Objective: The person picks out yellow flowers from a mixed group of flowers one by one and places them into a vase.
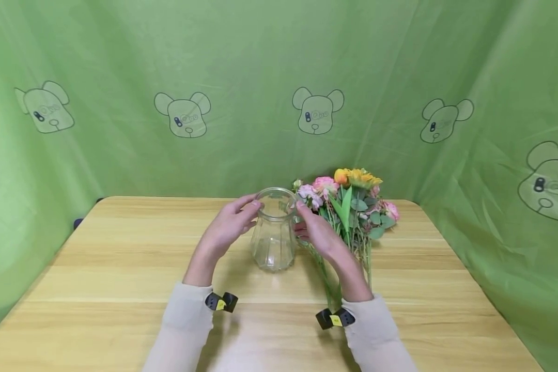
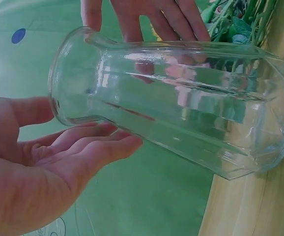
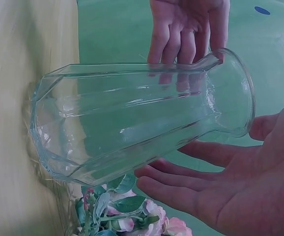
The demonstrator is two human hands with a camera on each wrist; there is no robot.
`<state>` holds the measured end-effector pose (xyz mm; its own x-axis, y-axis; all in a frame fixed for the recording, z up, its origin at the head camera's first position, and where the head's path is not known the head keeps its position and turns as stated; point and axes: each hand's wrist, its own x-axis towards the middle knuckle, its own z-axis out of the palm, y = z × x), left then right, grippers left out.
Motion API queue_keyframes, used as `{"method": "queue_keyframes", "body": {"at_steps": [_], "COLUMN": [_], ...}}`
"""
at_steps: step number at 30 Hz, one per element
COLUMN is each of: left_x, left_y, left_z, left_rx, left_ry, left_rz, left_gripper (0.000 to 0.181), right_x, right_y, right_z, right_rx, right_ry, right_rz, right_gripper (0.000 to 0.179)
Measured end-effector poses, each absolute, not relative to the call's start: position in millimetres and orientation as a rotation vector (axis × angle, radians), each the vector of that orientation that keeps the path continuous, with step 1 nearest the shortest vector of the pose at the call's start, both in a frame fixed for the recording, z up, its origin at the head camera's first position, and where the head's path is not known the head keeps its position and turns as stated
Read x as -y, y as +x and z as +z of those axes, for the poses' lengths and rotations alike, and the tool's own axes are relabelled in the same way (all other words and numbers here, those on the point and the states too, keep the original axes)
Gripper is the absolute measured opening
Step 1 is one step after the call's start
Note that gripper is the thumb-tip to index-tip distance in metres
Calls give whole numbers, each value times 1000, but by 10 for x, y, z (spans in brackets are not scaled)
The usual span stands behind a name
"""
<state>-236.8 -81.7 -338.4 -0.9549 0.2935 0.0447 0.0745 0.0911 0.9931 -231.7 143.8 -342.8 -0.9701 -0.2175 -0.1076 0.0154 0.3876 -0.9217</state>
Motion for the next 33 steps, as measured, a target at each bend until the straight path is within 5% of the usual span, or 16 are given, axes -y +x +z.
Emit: {"method": "queue_keyframes", "body": {"at_steps": [33], "left_x": [712], "left_y": [-2336], "left_z": [-3468], "left_rx": [-2231], "left_ry": [341], "left_rz": [2207], "left_gripper": [44], "right_x": [-1460], "right_y": [-2291], "right_z": [-3386], "right_rx": [-2470], "right_ry": [-234], "right_rz": [-1527], "right_gripper": [77]}}
